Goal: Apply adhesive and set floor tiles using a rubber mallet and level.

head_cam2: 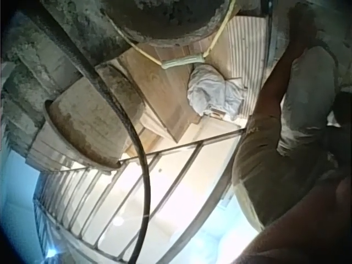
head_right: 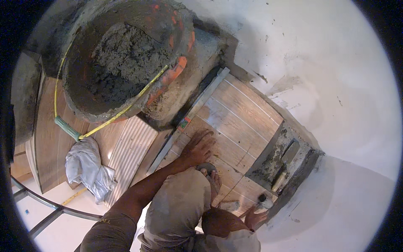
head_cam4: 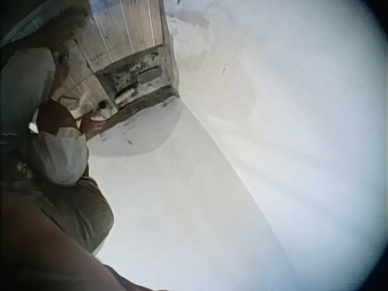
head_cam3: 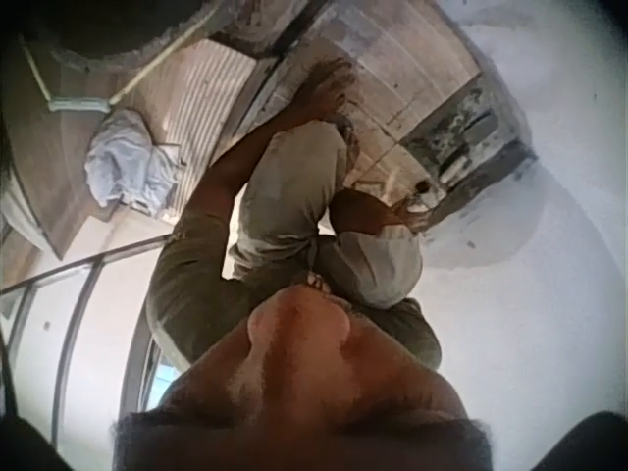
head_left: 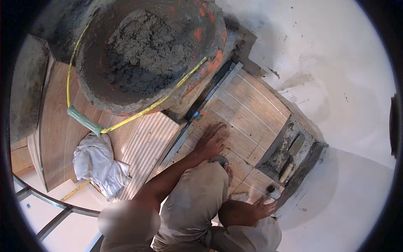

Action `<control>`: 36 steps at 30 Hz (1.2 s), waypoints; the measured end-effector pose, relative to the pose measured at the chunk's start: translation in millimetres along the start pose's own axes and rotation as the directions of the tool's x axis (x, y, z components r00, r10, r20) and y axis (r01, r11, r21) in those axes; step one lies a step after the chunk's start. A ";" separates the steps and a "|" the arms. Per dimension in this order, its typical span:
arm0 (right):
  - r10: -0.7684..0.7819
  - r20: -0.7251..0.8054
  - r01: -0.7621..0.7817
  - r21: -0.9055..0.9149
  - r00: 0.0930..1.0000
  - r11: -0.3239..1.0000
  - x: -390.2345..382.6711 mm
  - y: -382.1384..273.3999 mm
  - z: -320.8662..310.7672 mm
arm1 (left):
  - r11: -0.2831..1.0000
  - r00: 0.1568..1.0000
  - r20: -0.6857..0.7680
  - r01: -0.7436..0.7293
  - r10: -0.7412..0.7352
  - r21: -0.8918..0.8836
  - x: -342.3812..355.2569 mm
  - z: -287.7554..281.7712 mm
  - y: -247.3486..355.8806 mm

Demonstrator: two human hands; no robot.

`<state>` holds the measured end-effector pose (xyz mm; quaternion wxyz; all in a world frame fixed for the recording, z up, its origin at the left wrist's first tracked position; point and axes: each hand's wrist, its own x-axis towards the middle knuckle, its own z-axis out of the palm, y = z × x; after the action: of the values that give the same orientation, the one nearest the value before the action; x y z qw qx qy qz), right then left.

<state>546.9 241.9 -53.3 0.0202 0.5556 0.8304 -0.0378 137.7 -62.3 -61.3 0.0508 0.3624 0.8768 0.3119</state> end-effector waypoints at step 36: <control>-0.663 -0.095 0.473 0.774 0.743 0.420 91.5 -468.3 -24.7 | 0.979 0.989 -0.066 0.138 -0.129 0.149 119.8 1.0 -34.6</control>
<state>79.4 150.3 -16.6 -0.1339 0.1856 0.8642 -0.4480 29.4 -0.7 -65.9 0.0190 0.2967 0.9216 0.2495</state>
